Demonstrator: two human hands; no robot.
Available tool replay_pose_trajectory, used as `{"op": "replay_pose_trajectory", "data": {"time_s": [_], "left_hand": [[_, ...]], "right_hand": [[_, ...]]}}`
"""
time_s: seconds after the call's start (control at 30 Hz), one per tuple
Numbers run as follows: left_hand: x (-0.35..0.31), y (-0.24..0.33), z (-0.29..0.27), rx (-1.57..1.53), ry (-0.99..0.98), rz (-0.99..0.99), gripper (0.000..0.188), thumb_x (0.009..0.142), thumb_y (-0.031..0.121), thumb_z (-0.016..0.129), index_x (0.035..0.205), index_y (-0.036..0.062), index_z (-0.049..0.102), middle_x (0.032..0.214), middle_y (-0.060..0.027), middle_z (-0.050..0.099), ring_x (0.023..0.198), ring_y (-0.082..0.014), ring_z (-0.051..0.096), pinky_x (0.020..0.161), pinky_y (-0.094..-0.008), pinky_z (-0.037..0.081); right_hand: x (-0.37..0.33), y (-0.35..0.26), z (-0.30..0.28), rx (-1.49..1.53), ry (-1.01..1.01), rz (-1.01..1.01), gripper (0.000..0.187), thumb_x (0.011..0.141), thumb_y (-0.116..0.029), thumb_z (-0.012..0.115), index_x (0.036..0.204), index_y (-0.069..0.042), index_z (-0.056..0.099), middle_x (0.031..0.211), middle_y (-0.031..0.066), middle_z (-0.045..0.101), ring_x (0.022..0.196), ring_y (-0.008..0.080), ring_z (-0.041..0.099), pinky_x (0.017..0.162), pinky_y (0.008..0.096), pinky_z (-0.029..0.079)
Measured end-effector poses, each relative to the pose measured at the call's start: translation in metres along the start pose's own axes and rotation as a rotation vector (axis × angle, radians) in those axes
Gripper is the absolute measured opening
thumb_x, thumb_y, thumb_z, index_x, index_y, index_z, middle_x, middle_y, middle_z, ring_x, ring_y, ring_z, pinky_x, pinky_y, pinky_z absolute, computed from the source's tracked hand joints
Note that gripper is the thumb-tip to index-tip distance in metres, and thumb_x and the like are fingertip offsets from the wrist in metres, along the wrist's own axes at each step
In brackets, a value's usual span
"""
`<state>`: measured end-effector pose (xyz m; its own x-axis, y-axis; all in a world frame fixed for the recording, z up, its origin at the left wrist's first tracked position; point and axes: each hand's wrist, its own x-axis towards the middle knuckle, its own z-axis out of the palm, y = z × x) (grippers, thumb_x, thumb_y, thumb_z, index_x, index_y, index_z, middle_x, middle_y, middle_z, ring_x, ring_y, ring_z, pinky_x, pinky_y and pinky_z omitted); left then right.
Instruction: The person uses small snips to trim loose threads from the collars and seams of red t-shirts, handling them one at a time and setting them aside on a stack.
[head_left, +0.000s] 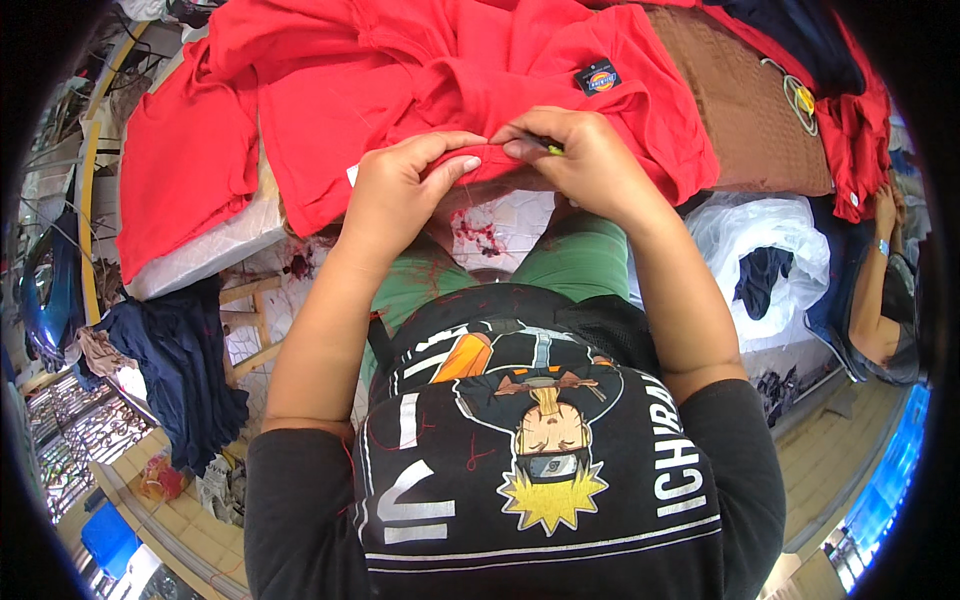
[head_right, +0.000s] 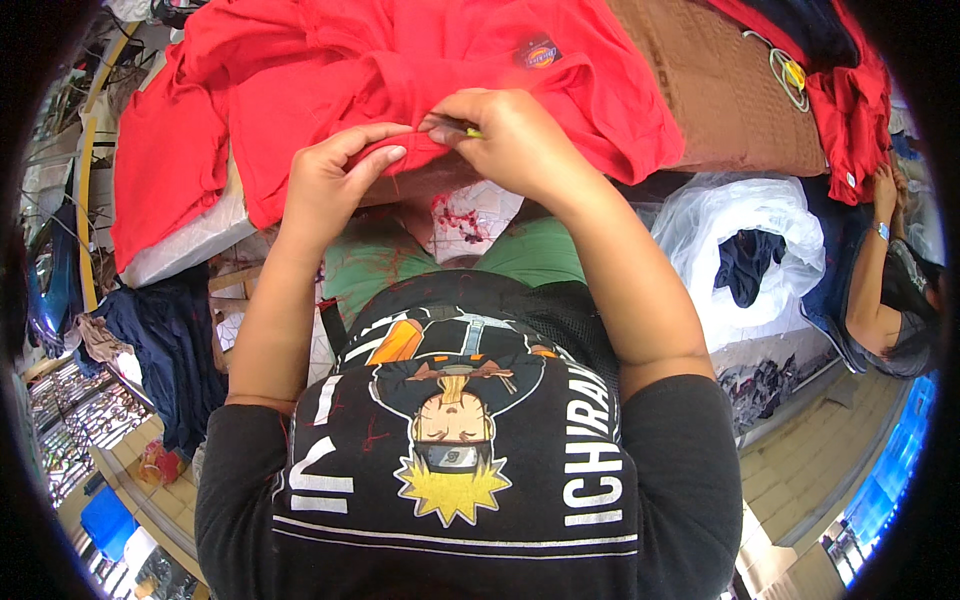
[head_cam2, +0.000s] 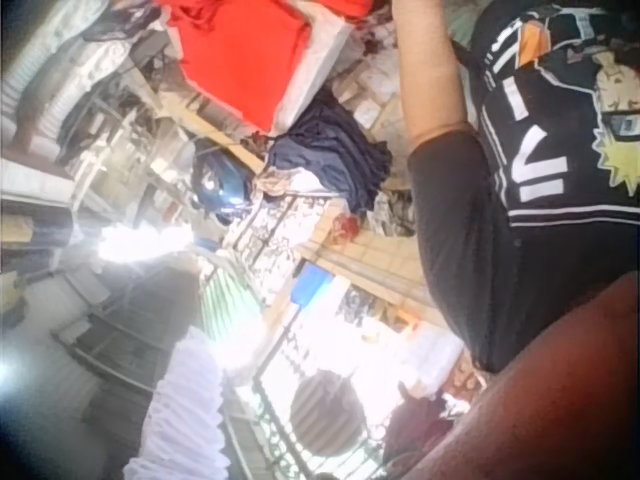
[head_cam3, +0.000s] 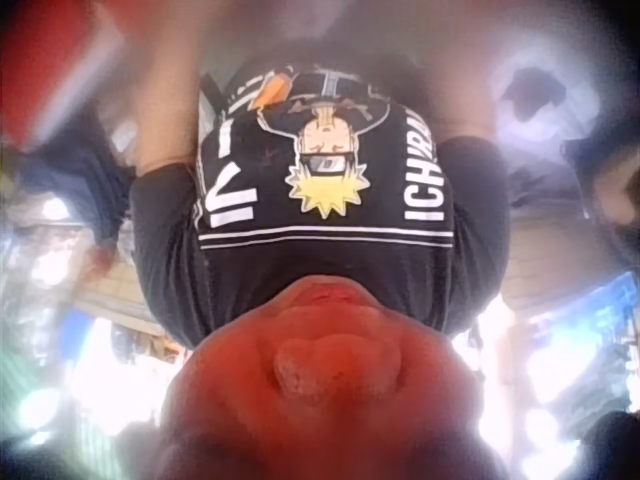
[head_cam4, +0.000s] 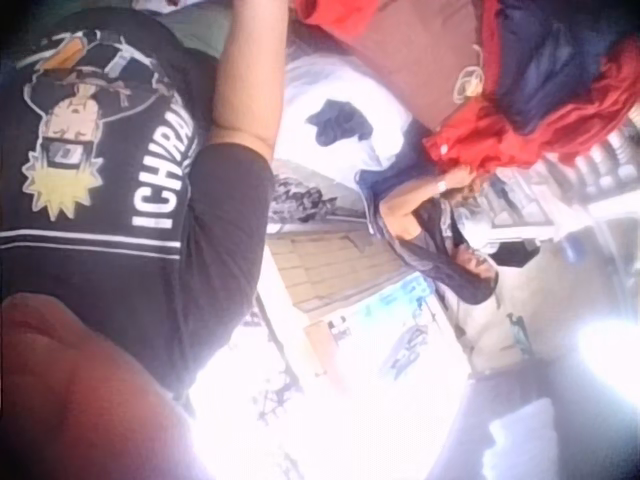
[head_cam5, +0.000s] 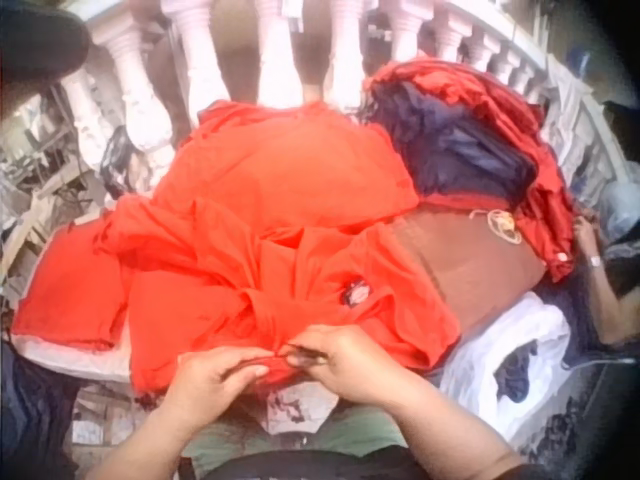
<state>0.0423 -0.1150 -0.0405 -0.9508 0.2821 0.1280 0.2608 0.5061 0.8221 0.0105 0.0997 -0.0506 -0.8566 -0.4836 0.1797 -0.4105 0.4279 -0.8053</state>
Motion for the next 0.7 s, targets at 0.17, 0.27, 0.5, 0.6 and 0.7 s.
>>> {"op": "replay_pose_trajectory", "data": {"time_s": [0.17,0.27,0.5,0.6,0.7], "left_hand": [[0.004,-0.005,0.000,-0.191,0.049,-0.105,0.016,0.089,0.011,0.068,0.102,0.0028,0.071,0.097,-0.0054,0.071,0.092,-0.0097,0.063,0.081,-0.0257,0.050],[0.007,-0.006,0.003,-0.086,0.165,-0.002,0.014,0.087,0.010,0.070,0.097,0.0021,0.072,0.094,-0.0065,0.070,0.089,-0.0133,0.064,0.079,-0.0272,0.051],[0.006,0.023,0.006,0.262,0.328,0.214,0.011,0.080,0.006,0.074,0.091,0.0014,0.074,0.096,-0.0096,0.069,0.084,-0.0165,0.066,0.075,-0.0281,0.052],[0.009,0.018,0.015,0.106,0.326,0.180,0.013,0.080,0.003,0.074,0.092,0.0015,0.075,0.095,-0.0094,0.070,0.083,-0.0154,0.067,0.074,-0.0269,0.053],[0.012,0.012,0.022,0.101,0.335,0.185,0.013,0.079,0.004,0.074,0.092,0.0015,0.074,0.094,-0.0097,0.071,0.083,-0.0174,0.068,0.074,-0.0285,0.054]], "right_hand": [[0.000,-0.016,-0.012,0.333,-0.047,0.208,0.019,0.088,-0.013,0.067,0.100,0.003,0.069,0.088,0.0101,0.072,0.084,0.0104,0.066,0.079,0.0265,0.051],[0.002,-0.022,-0.009,0.260,-0.004,0.265,0.020,0.087,-0.015,0.069,0.097,0.002,0.070,0.083,0.0108,0.071,0.077,0.0106,0.065,0.074,0.0276,0.051],[0.003,-0.011,-0.001,0.159,0.075,0.266,0.021,0.089,-0.020,0.070,0.095,-0.001,0.071,0.075,0.0002,0.065,0.073,0.0046,0.055,0.067,0.0245,0.047],[0.004,-0.023,-0.005,0.133,0.046,0.353,0.021,0.089,-0.020,0.070,0.096,0.000,0.071,0.079,0.0021,0.067,0.075,0.0050,0.056,0.069,0.0256,0.047],[0.002,-0.011,0.001,0.165,0.063,0.266,0.021,0.090,-0.019,0.068,0.097,0.000,0.070,0.078,0.0036,0.067,0.075,0.0056,0.056,0.070,0.0257,0.047]]}}
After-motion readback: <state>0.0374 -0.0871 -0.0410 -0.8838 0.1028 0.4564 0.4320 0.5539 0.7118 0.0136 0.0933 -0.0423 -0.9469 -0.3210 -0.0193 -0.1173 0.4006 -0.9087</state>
